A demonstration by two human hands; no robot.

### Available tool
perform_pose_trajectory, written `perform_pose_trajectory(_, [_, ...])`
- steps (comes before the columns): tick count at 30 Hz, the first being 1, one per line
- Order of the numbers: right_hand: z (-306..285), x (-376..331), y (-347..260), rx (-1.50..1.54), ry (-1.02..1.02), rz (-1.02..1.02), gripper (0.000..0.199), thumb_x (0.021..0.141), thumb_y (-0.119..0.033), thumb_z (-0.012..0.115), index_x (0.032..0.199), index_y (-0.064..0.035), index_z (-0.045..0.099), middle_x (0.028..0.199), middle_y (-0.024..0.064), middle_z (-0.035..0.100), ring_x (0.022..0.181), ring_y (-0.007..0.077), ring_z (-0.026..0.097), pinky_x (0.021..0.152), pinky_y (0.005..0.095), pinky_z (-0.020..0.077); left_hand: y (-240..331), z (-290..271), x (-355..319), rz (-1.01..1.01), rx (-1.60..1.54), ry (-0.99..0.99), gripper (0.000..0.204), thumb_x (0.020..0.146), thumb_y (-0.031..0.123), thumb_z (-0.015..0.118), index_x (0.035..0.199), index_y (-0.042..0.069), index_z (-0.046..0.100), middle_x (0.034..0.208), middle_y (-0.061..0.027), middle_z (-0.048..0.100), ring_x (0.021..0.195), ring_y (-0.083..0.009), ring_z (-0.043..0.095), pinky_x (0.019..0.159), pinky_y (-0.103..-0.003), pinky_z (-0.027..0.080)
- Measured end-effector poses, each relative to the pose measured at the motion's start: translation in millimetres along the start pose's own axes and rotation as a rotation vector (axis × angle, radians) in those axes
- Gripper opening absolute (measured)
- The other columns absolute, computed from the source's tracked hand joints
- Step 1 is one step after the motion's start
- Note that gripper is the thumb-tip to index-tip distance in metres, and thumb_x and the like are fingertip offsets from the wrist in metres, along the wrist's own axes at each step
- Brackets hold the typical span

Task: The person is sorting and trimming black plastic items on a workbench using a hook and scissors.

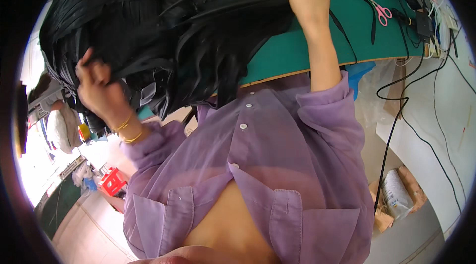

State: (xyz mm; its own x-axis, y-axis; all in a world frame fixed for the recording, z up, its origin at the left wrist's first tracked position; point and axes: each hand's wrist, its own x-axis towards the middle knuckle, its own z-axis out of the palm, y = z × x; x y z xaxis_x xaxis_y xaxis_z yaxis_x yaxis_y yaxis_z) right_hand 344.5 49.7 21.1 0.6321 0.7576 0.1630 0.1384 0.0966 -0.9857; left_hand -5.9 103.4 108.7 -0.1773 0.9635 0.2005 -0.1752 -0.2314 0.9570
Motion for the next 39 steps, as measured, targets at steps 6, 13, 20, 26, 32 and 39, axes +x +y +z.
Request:
perform_pose_trajectory(6, [-30,14,24,-0.021,0.001,0.132,0.027,0.092,-0.02,0.06,0.071,-0.0031,0.057,0.053,-0.0062,0.039,0.045,0.003,0.032,0.042,0.0228,0.0217,86,-396,102,-0.04,-0.073,0.213,0.032,0.1,0.019,0.039,0.095,-0.006,0.058,0.073,-0.0066,0.05,0.063,-0.0112,0.046,0.057,-0.02,0.038])
perform_pose_trajectory(13, [-12,16,6,-0.195,-0.077,0.111,0.028,0.091,-0.019,0.06,0.071,-0.0005,0.057,0.053,-0.0024,0.044,0.046,0.006,0.038,0.044,0.0251,0.0275,79,-332,140,0.18,0.272,0.61,0.033,0.098,0.019,0.039,0.094,-0.006,0.06,0.097,-0.0162,0.063,0.086,-0.0206,0.06,0.075,-0.03,0.05])
perform_pose_trajectory(20, [27,4,-59,-0.338,-0.338,-0.134,0.028,0.089,-0.019,0.059,0.072,0.0021,0.058,0.057,0.0086,0.053,0.053,0.0148,0.051,0.052,0.0296,0.0396,-10,60,1,0.12,0.574,-0.432,0.015,0.086,0.007,0.062,0.098,0.001,0.068,0.072,0.0025,0.06,0.067,-0.0053,0.053,0.06,-0.02,0.042])
perform_pose_trajectory(26, [39,-4,-81,-0.365,-0.35,-0.388,0.029,0.088,-0.019,0.063,0.073,0.0047,0.055,0.063,0.0195,0.055,0.053,0.0302,0.051,0.052,0.036,0.0394,-63,141,-40,-0.014,0.512,-0.83,0.02,0.078,0.015,0.077,0.087,-0.002,0.07,0.071,0.0047,0.059,0.061,-0.0006,0.048,0.056,-0.016,0.037])
perform_pose_trajectory(32, [12,-7,-75,0.062,-0.09,-0.445,0.046,0.1,-0.031,0.04,0.07,-0.0003,0.058,0.071,0.0063,0.061,0.065,0.0124,0.052,0.065,0.0259,0.0403,-63,130,-31,-0.264,0.233,-0.646,0.022,0.077,0.017,0.079,0.086,-0.001,0.069,0.064,0.0068,0.052,0.057,-0.0003,0.042,0.05,-0.016,0.031])
perform_pose_trajectory(39, [12,-51,-61,0.291,-0.288,-0.248,0.029,0.097,-0.023,0.053,0.093,0.0022,0.068,0.085,0.0067,0.069,0.07,0.0114,0.06,0.058,0.0229,0.0436,-69,121,-26,-0.383,-0.049,-0.557,0.022,0.081,0.012,0.075,0.097,0.0,0.066,0.07,0.006,0.054,0.053,0.0007,0.036,0.047,-0.016,0.025])
